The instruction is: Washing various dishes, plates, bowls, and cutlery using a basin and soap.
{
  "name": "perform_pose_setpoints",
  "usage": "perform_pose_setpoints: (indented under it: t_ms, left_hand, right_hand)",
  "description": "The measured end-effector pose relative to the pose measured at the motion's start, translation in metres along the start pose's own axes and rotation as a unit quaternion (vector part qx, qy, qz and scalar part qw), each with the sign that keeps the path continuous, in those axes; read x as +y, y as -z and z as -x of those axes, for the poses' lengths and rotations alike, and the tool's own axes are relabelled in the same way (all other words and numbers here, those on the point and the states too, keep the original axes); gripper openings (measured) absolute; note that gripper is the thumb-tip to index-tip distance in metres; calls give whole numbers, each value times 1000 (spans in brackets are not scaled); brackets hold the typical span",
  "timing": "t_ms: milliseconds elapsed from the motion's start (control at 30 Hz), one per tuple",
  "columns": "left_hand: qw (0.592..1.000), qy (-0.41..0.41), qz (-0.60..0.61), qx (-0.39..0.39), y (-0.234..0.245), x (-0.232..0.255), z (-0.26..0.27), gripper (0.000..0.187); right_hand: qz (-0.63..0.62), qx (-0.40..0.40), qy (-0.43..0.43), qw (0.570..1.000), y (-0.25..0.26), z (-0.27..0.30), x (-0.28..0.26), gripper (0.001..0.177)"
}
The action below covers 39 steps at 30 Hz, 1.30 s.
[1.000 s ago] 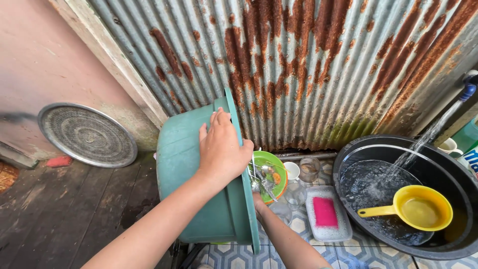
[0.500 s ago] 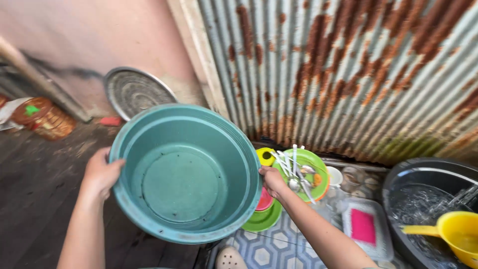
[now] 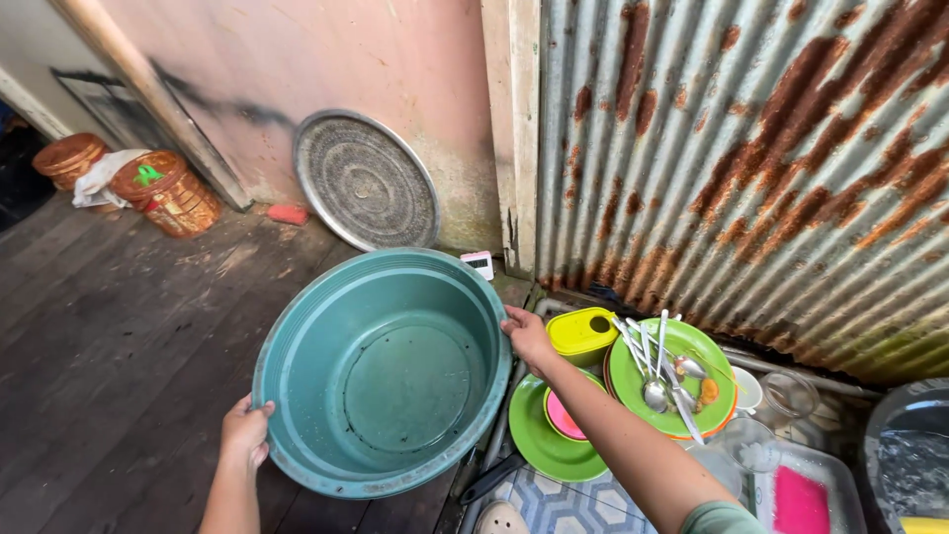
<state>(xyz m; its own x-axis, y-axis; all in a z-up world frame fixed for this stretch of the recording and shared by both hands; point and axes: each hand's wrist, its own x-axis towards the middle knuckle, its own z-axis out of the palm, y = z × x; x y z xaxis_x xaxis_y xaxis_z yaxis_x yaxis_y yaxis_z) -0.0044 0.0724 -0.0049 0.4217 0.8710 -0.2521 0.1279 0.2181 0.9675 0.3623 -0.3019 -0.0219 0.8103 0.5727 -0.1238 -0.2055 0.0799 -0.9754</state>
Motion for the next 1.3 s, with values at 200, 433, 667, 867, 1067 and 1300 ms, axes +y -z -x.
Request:
perform_pose_setpoints:
  t_ms: [200, 433, 667, 867, 1067, 1300]
  left_hand:
    - [859, -225, -401, 227, -42, 52, 21, 58]
    - [817, -475, -308, -108, -251, 137, 156, 52]
    - [706, -513, -243, -423, -447, 64, 295, 52]
    - [650, -276, -476, -524, -531, -86, 355, 55]
    - [699, -313, -405, -499, -540, -136, 404, 57]
    - [710, -392, -211, -545, -581, -111, 478, 37]
  right_hand:
    - [77, 29, 38, 996, 8, -7, 15, 47]
    - [271, -3, 86, 959, 168, 98, -53, 27]
    - [517, 182, 3, 836, 383, 237, -31, 26]
    - [604, 164, -204, 753, 485, 318, 128, 40]
    - [611, 75, -306, 726, 414, 344, 85, 105]
    - [526, 130, -339, 769, 420, 352, 141, 96]
